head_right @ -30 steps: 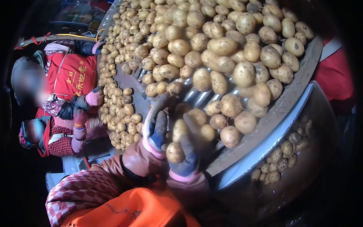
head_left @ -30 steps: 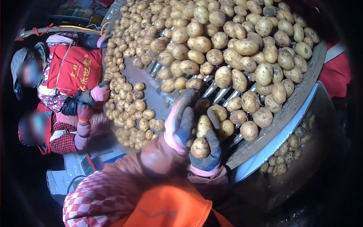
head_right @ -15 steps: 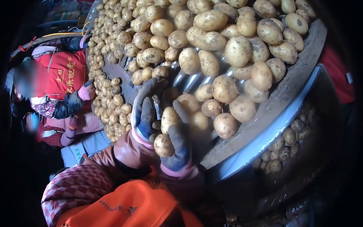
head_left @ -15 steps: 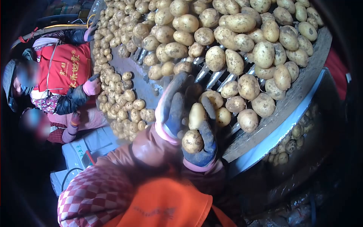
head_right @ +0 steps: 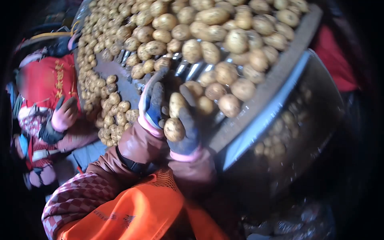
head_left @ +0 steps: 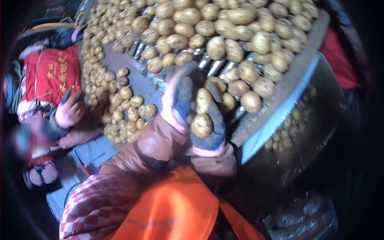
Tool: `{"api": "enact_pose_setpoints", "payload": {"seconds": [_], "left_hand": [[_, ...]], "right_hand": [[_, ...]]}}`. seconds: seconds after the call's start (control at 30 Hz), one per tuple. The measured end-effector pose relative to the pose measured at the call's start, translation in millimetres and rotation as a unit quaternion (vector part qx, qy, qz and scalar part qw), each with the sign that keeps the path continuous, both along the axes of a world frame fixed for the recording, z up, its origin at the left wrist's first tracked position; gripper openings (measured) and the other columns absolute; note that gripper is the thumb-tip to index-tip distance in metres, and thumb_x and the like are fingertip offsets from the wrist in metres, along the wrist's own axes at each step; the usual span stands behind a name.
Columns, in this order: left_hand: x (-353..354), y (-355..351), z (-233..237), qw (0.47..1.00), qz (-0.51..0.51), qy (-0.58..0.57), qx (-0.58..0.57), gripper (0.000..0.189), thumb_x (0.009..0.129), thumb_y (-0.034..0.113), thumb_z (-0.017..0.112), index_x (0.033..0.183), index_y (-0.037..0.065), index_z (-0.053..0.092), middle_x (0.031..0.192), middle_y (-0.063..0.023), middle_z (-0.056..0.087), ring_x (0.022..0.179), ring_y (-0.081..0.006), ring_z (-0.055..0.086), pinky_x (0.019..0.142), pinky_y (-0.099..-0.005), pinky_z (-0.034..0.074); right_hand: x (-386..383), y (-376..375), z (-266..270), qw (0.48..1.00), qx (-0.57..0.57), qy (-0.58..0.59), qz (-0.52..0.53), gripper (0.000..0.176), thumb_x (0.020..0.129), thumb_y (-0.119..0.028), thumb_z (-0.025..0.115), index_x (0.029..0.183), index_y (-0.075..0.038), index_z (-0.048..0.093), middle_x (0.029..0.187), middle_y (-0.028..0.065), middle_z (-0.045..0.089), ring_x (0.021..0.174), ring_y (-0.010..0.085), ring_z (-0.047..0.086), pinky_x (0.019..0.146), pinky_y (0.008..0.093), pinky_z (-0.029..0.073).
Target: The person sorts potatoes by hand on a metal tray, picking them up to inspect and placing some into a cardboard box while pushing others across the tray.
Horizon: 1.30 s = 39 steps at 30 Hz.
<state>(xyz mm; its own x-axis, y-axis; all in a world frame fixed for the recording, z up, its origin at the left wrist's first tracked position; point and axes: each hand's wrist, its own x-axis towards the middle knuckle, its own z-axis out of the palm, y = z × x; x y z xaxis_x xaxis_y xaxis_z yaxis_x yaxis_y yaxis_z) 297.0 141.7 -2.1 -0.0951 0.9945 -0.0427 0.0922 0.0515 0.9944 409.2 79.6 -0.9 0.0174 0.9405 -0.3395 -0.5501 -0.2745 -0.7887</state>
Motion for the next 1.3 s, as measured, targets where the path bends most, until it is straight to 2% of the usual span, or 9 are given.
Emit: {"api": "enact_pose_setpoints", "payload": {"seconds": [0.13,0.2,0.27,0.3,0.43,0.67,0.9,1.1,1.3], "left_hand": [[18.7,0.4,2.9,0.964,-0.068,-0.226,-0.122,0.039,0.106,0.027,0.047,0.132,-0.001,0.057,0.112,-0.0157,0.067,0.100,-0.0257,0.064,0.095,-0.0378,0.052],[-36.2,37.9,-17.2,0.760,-0.107,-0.536,-0.352,0.039,0.107,0.027,0.044,0.130,-0.002,0.056,0.109,-0.0172,0.068,0.098,-0.0262,0.064,0.092,-0.0380,0.053],[-19.7,6.6,3.2,0.988,-0.058,-0.090,-0.112,0.039,0.106,0.026,0.043,0.128,-0.004,0.055,0.113,-0.0170,0.066,0.101,-0.0265,0.064,0.093,-0.0376,0.053],[-18.8,15.4,16.8,0.905,-0.009,-0.272,-0.326,0.041,0.105,0.024,0.043,0.130,-0.005,0.054,0.122,-0.0170,0.063,0.110,-0.0279,0.062,0.099,-0.0375,0.050],[-54.5,2.9,1.0,0.888,-0.226,0.369,0.154,0.041,0.101,0.023,0.049,0.133,-0.002,0.058,0.141,-0.0254,0.053,0.130,-0.0398,0.051,0.114,-0.0485,0.034],[-47.1,-35.1,1.3,0.768,-0.217,0.578,0.170,0.053,0.091,0.027,0.069,0.142,0.016,0.057,0.154,-0.0180,0.042,0.144,-0.0392,0.036,0.119,-0.0561,0.023],[-80.7,-63.8,85.8,0.726,-0.378,0.546,0.178,0.044,0.086,0.031,0.070,0.126,0.014,0.065,0.140,-0.0232,0.052,0.122,-0.0435,0.054,0.103,-0.0556,0.043],[-41.6,-86.0,34.4,0.844,-0.180,0.504,-0.029,0.040,0.091,0.040,0.066,0.127,0.023,0.064,0.144,-0.0068,0.052,0.134,-0.0306,0.048,0.112,-0.0662,0.027],[-11.4,-84.5,28.9,0.877,-0.127,0.456,0.088,0.031,0.091,0.027,0.062,0.119,0.015,0.067,0.111,-0.0083,0.069,0.113,-0.0305,0.060,0.104,-0.0495,0.039]], "right_hand": [[-24.4,1.5,-24.3,0.972,0.053,0.182,-0.142,0.034,0.105,-0.015,0.047,0.136,-0.003,0.055,0.144,0.0127,0.054,0.134,0.0188,0.049,0.109,0.0331,0.044],[-35.9,8.8,-29.9,0.962,0.152,0.160,-0.159,0.036,0.104,-0.018,0.050,0.137,-0.006,0.056,0.140,0.0102,0.057,0.132,0.0179,0.051,0.108,0.0326,0.044],[-32.0,13.9,-10.8,0.955,0.094,0.266,-0.087,0.039,0.102,-0.023,0.054,0.137,-0.007,0.057,0.133,0.0097,0.061,0.126,0.0187,0.055,0.105,0.0328,0.046],[-28.5,7.2,0.1,0.919,-0.015,0.389,-0.062,0.041,0.101,-0.027,0.055,0.137,-0.007,0.057,0.129,0.0100,0.063,0.122,0.0195,0.058,0.103,0.0331,0.048],[-2.2,-7.7,29.8,0.942,-0.089,0.317,-0.070,0.052,0.096,-0.049,0.062,0.125,-0.005,0.065,0.113,0.0096,0.069,0.099,0.0213,0.068,0.085,0.0358,0.057],[88.4,-78.7,45.4,0.923,-0.116,0.338,-0.144,0.051,0.098,-0.048,0.058,0.128,-0.007,0.061,0.105,0.0115,0.069,0.068,0.0163,0.065,0.052,0.0294,0.053],[202.1,-92.1,-6.5,0.939,-0.123,0.104,-0.303,0.049,0.098,-0.031,0.063,0.141,-0.013,0.050,0.130,0.0103,0.059,0.107,0.0237,0.061,0.085,0.0375,0.052],[169.1,-66.2,38.7,0.938,-0.013,-0.244,-0.247,0.052,0.103,-0.026,0.054,0.151,-0.009,0.043,0.150,0.0095,0.046,0.138,0.0267,0.044,0.115,0.0419,0.036],[64.3,16.0,68.6,0.958,0.129,-0.232,-0.103,0.044,0.095,-0.003,0.063,0.139,-0.002,0.054,0.136,0.0136,0.058,0.121,0.0264,0.057,0.106,0.0390,0.045]]}}
